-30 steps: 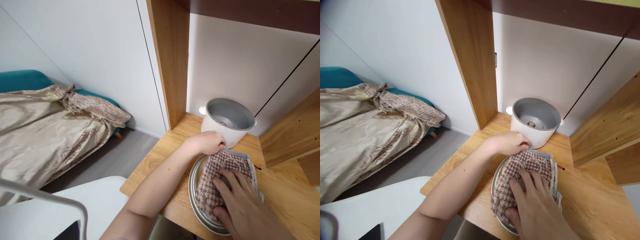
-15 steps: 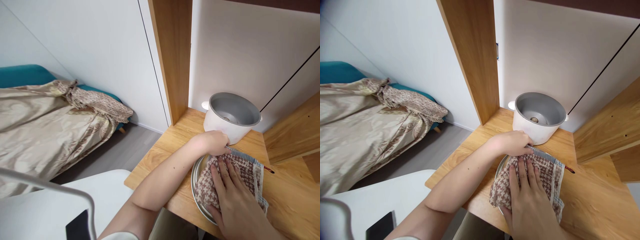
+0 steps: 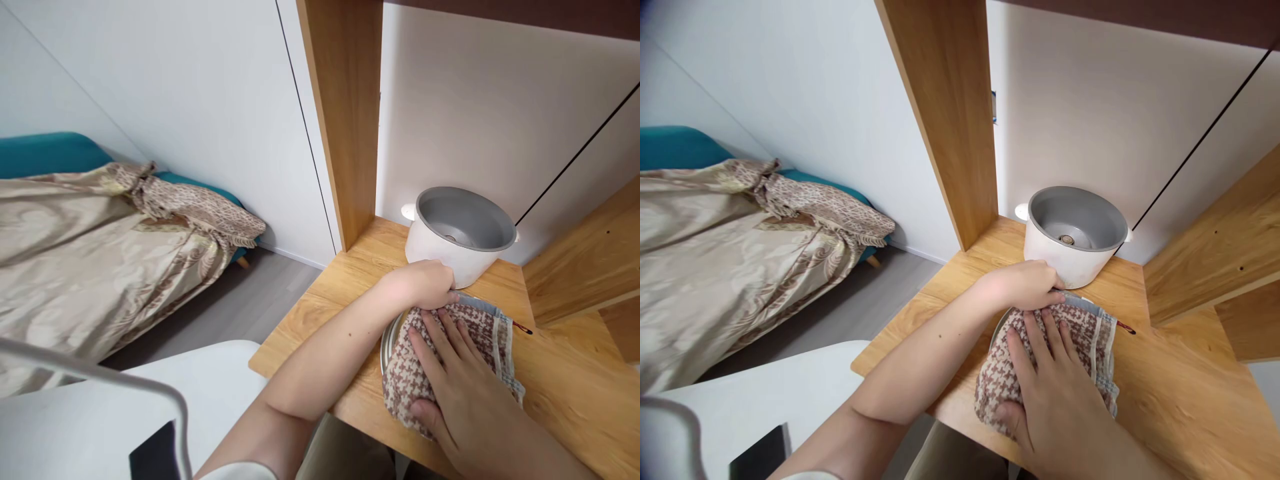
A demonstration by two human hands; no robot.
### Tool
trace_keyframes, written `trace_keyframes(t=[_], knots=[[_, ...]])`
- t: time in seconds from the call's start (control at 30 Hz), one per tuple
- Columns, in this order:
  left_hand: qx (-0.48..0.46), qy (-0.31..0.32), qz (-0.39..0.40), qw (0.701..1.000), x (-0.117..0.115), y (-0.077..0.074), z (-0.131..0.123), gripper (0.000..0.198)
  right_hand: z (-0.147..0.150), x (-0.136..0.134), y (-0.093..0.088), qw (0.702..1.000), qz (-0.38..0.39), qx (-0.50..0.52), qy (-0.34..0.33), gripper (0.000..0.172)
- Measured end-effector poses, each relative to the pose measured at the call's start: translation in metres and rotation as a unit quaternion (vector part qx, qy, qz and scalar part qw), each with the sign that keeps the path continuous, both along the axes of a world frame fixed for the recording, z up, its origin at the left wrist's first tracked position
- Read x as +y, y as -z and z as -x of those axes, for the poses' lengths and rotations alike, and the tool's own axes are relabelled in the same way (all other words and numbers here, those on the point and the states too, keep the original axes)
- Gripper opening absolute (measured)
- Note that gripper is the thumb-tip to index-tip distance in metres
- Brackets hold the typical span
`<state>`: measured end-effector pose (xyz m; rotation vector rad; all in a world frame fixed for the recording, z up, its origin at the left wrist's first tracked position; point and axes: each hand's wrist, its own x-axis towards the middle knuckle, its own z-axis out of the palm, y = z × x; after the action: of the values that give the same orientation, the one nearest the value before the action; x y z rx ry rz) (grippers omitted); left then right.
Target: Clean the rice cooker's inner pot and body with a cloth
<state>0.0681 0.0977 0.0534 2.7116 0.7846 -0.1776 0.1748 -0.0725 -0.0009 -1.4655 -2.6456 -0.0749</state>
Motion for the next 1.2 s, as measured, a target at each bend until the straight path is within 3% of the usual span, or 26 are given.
trace_keyframes(t=[0.2,0.4,0.5,0.8,0.93,1.1,1.2], knots=[[0.003,-0.002,0.001,1.000,0.001,0.003,-0.001,0.037,0.002,0.007,-0.009,0.998,0.064,0.020,0.022,0.057],[0.011,-0.004,-0.005,1.000,0.002,0.004,-0.003,0.039,-0.004,0.014,-0.018,0.987,0.151,0.046,0.029,0.089],[0.012,-0.011,-0.002,1.000,0.000,0.002,-0.004,0.039,-0.004,0.014,-0.017,0.988,0.148,0.035,0.036,0.093],[0.017,-0.024,0.005,1.000,-0.002,-0.002,-0.003,0.042,0.009,0.004,0.003,0.999,0.046,0.009,0.023,0.075],[0.016,-0.033,0.004,0.999,-0.003,-0.002,-0.003,0.040,0.007,0.005,-0.004,0.996,0.085,0.017,0.013,0.074],[0.008,-0.035,0.009,0.999,-0.002,-0.001,-0.004,0.040,0.001,0.011,-0.017,0.989,0.143,0.032,0.012,0.093],[0.000,-0.038,0.015,0.999,0.000,0.001,-0.004,0.042,0.006,0.010,-0.012,0.991,0.134,0.026,0.016,0.084]])
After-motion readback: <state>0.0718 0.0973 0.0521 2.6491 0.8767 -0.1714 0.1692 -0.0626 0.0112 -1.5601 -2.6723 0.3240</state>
